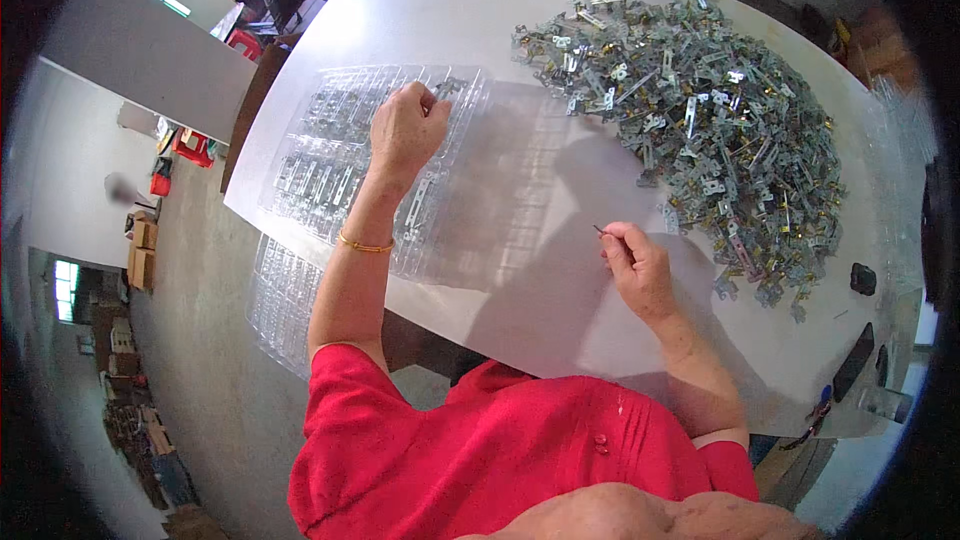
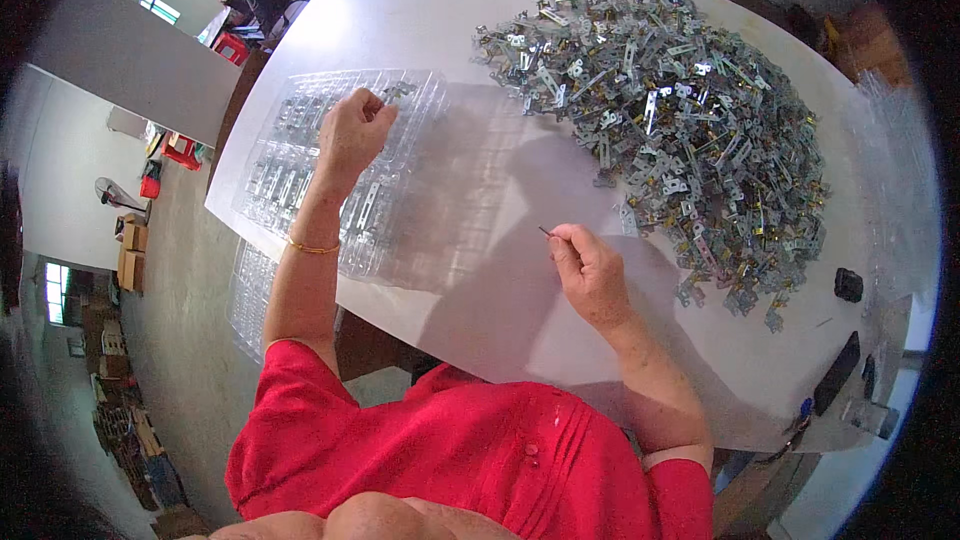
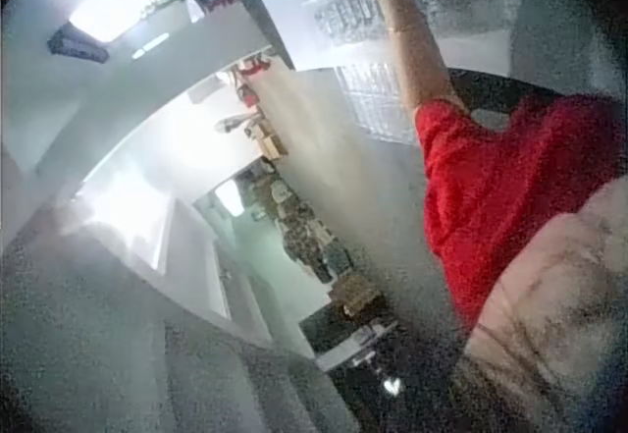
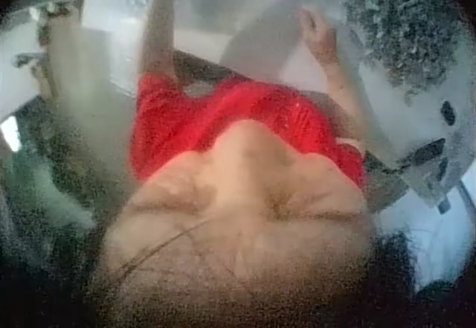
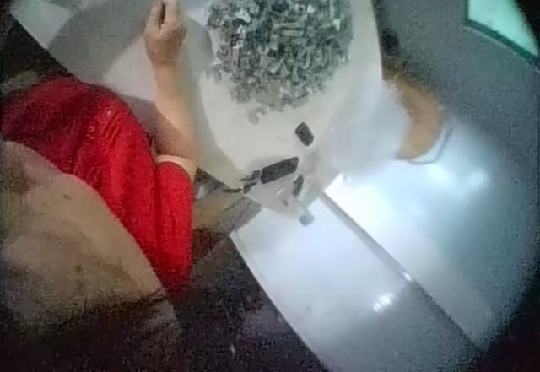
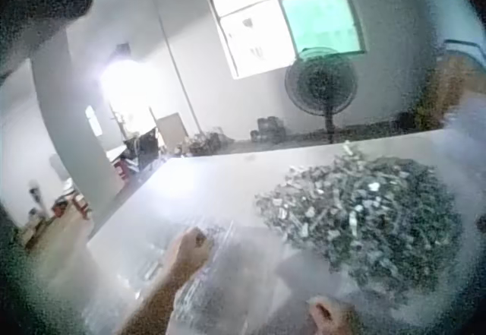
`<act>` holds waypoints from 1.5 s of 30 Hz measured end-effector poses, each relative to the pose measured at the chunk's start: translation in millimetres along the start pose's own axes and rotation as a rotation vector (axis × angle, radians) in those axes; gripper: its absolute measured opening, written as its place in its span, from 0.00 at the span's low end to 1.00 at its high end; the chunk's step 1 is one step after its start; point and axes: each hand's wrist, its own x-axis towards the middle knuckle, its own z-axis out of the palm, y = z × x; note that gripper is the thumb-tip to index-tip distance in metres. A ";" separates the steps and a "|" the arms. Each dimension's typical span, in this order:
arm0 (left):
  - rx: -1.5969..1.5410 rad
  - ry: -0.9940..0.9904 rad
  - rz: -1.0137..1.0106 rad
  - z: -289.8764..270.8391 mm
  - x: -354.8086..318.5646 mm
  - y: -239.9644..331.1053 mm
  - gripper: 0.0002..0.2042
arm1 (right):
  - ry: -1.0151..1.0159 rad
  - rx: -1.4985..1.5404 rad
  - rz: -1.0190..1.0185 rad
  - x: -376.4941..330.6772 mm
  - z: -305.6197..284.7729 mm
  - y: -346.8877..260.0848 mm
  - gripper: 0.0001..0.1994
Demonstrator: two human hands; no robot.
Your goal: The person picks up a metal bracket from a pile, inserts a small pin into it by hand, and places the assembled unit into a plastic tray.
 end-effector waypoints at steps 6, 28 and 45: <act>-0.063 -0.111 -0.117 13.9 6.1 -3.6 0.13 | -0.001 0.009 -0.051 1.6 -0.2 3.9 0.04; 0.090 -0.197 -0.004 26.1 11.2 -10.1 0.15 | -0.035 -0.003 -0.022 2.1 -1.9 -0.1 0.04; 0.062 -0.195 -0.023 22.8 7.4 -10.8 0.16 | 0.004 0.001 -0.036 1.4 2.4 4.7 0.03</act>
